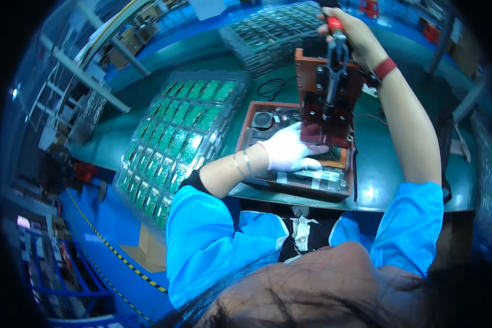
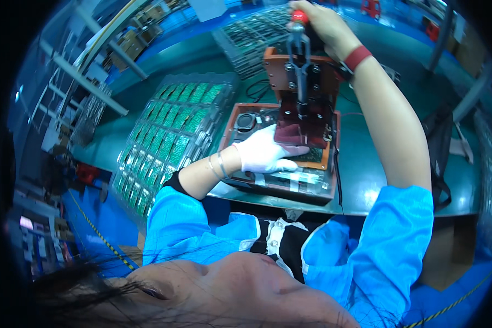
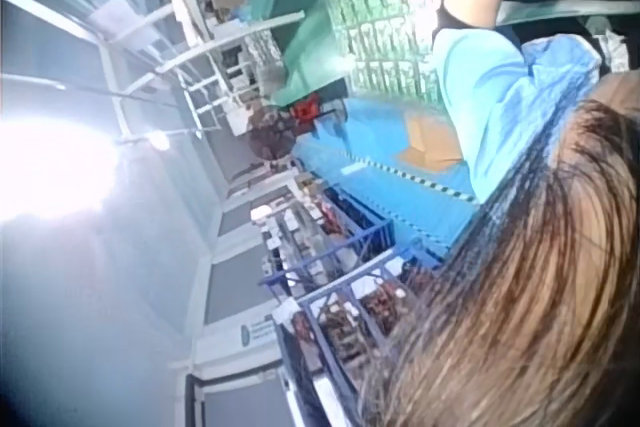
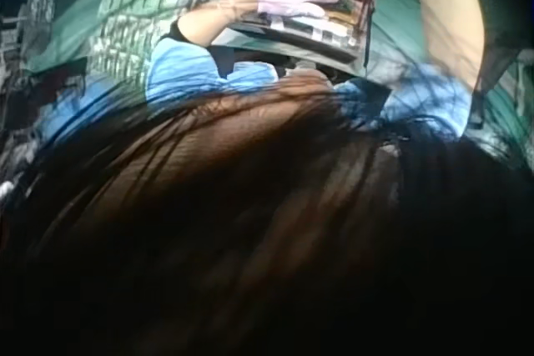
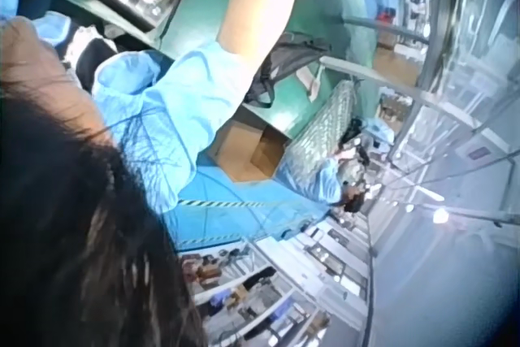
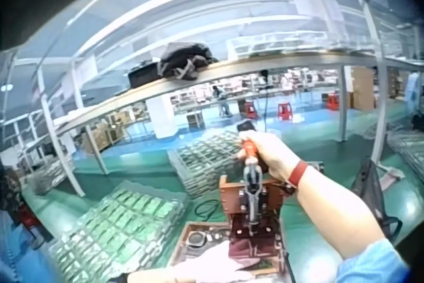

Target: Testing electronic circuit boards using a manual press-down fixture at a manufacturing station.

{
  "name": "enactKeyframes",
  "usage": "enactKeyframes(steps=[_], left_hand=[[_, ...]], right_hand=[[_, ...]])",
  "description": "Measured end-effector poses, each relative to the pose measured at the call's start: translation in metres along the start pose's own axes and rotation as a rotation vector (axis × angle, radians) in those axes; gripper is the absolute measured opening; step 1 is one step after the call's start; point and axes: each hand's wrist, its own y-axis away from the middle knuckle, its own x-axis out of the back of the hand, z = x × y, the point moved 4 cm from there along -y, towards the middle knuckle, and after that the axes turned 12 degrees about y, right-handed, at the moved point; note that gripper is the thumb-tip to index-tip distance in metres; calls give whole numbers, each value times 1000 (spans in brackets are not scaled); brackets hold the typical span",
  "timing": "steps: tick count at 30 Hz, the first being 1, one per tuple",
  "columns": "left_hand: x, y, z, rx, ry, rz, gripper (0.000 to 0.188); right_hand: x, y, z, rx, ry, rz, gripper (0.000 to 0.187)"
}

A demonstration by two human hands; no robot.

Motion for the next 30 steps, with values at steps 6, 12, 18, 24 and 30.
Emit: enactKeyframes(steps=[6,12,18,24,30], left_hand=[[-7,-6,-4,-95,103,60,46],[-8,-11,-7,-97,83,47,41],[0,8,-4,-68,160,86,39],[0,23,4,-85,148,109,39],[2,22,12,-51,123,60,39]], right_hand=[[27,-23,23,73,-55,-90,46],[27,-30,25,30,-70,-150,47],[21,-24,21,39,-48,-138,47],[24,-23,22,51,-44,-137,47],[28,-21,24,80,-64,-118,52]])
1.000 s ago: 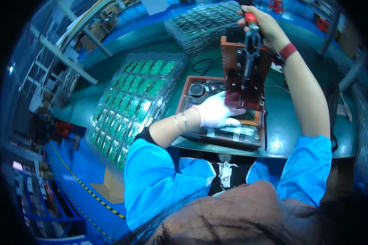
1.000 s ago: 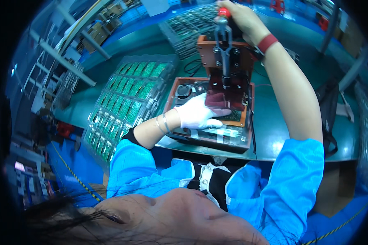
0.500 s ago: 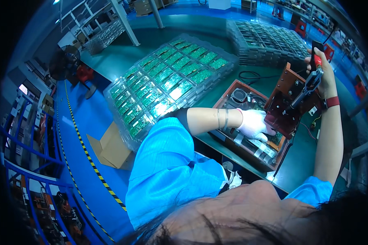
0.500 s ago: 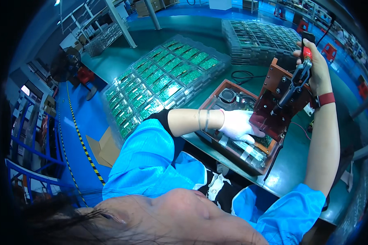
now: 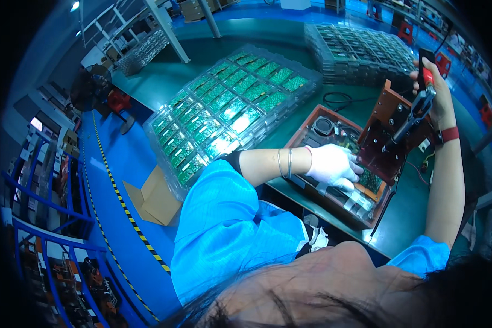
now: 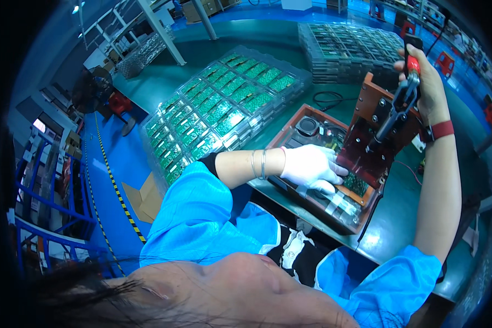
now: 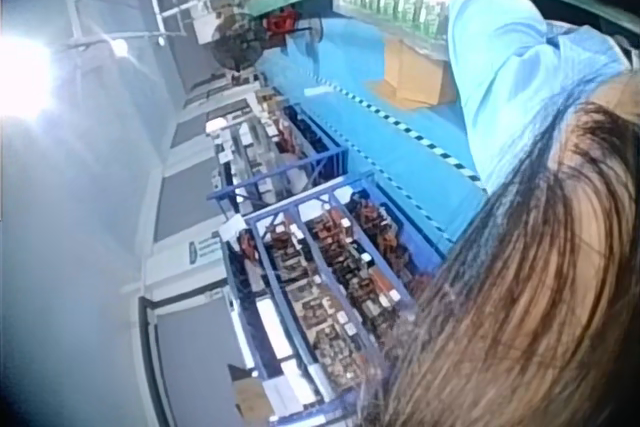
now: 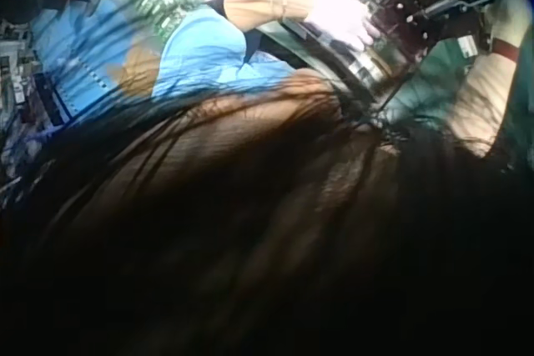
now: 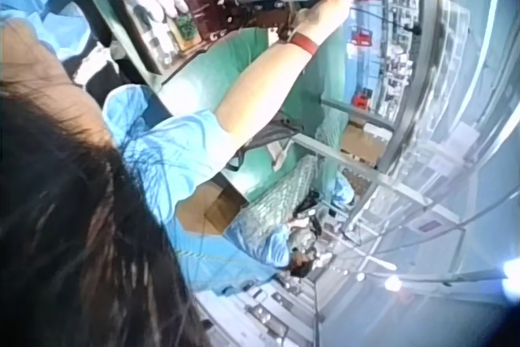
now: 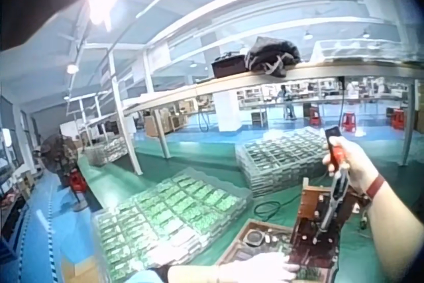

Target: Testing electronic circuit boards using a manual press-down fixture at a manufacturing station.

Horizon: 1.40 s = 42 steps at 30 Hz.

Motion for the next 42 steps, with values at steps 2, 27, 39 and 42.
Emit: enactKeyframes(steps=[2,27,39,42], left_hand=[[-1,7,-7,-15,41,29,39],[8,36,-7,36,-76,144,39],[12,139,-31,427,305,770,30],[5,148,-34,480,268,822,34]], right_hand=[[-4,-8,4,9,26,-10,54],[3,10,-10,71,3,83,22],[-30,111,-93,905,570,190,31],[-50,163,-70,1043,937,87,37]])
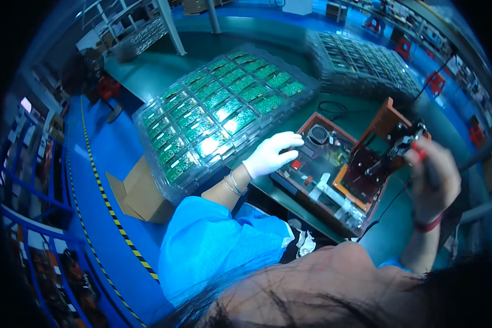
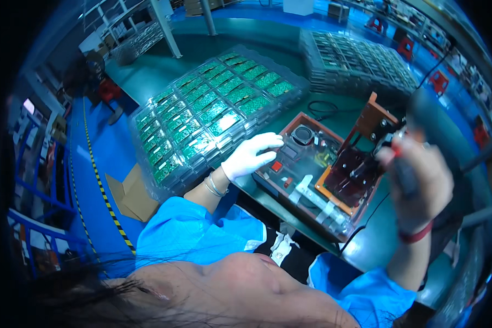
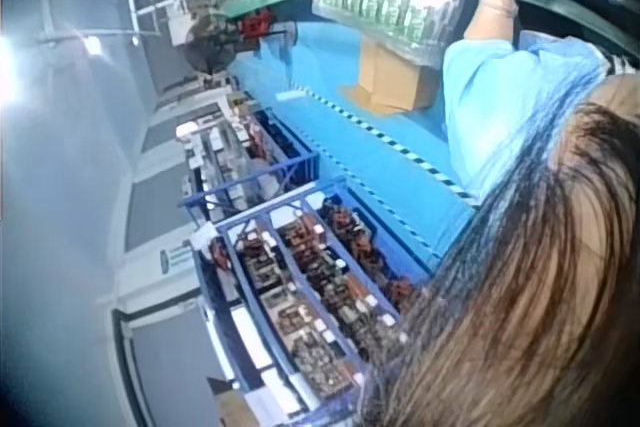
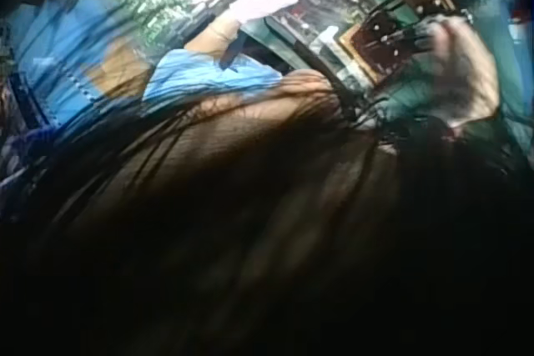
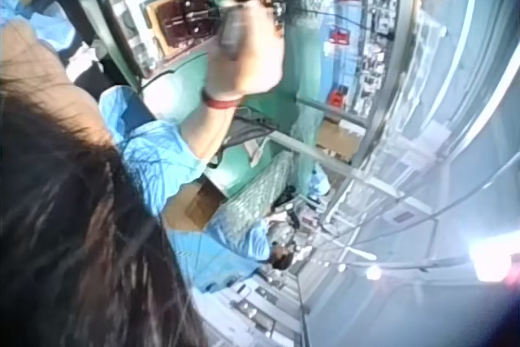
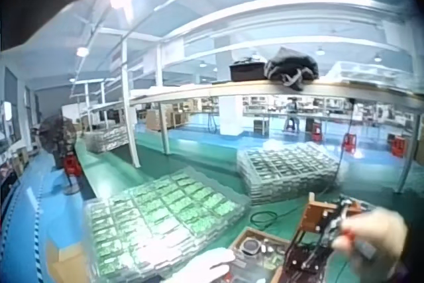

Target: Testing electronic circuit boards using a manual press-down fixture at a manufacturing station.

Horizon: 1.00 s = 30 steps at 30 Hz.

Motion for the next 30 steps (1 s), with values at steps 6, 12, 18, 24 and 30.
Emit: enactKeyframes(steps=[6,12,18,24,30], left_hand=[[-19,-8,-13,156,5,-76,49],[-18,-25,-11,230,-47,-238,60],[-21,-33,-2,189,-76,-198,58],[-28,-29,16,230,306,157,41],[-30,-23,19,226,206,160,36]], right_hand=[[-11,50,-14,-39,76,95,39],[-3,104,7,-445,-144,153,35],[-8,183,7,-1142,-394,20,36],[-23,210,-14,-1017,-305,-285,39],[-34,214,-21,-1014,-332,-362,43]])
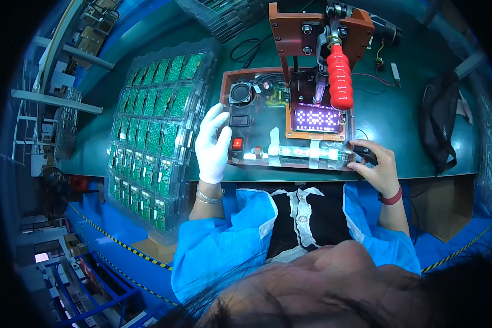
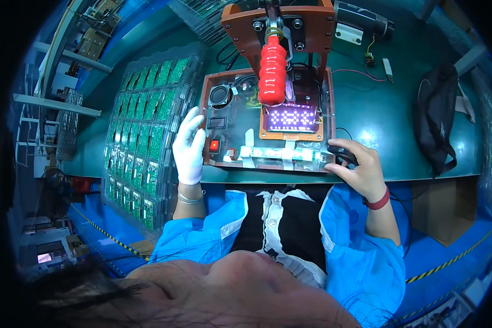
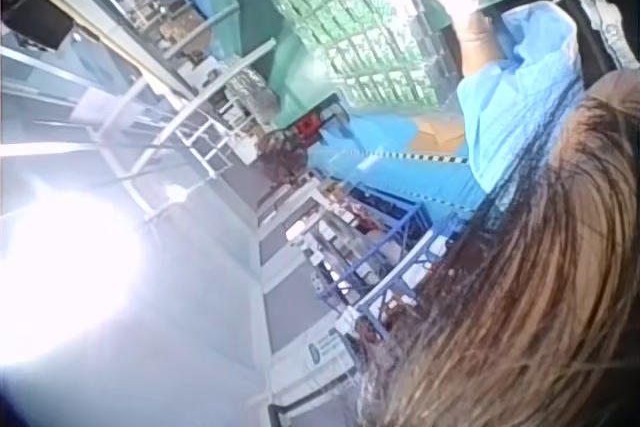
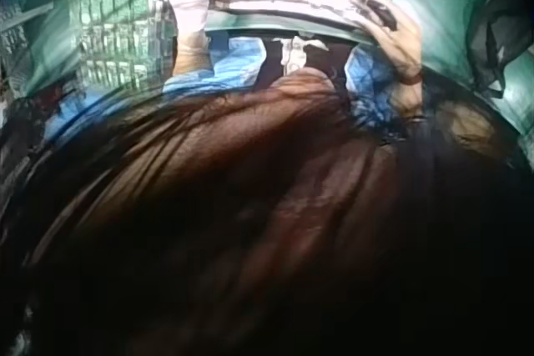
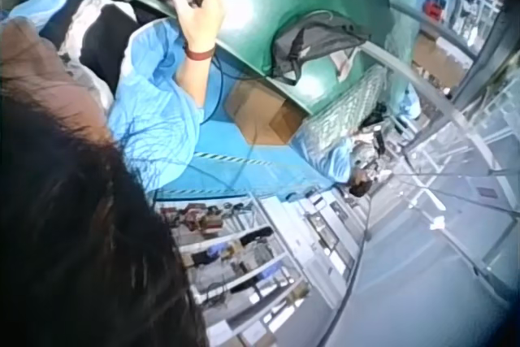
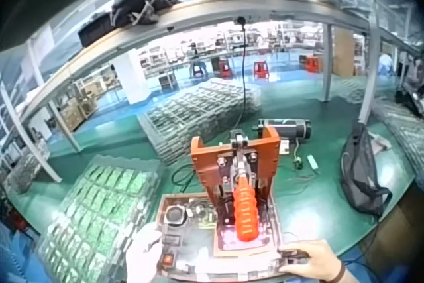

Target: Testing electronic circuit boards using a manual press-down fixture at a manufacturing station.

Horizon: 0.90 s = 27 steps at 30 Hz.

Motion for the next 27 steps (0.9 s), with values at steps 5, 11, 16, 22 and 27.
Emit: enactKeyframes(steps=[5,11,16,22,27], left_hand=[[3,2,-1,-21,0,29,34],[6,-1,1,-60,-21,-2,33],[4,-2,2,-84,-24,-18,32],[3,-1,1,-83,-25,-12,33],[5,-1,4,-69,-27,-7,34]], right_hand=[[-5,-2,6,-72,-34,-17,45],[-11,-3,9,-148,-46,-10,44],[-15,-4,20,-184,-194,15,35],[-29,-1,35,-191,-625,113,25],[-34,2,36,-186,-653,167,29]])
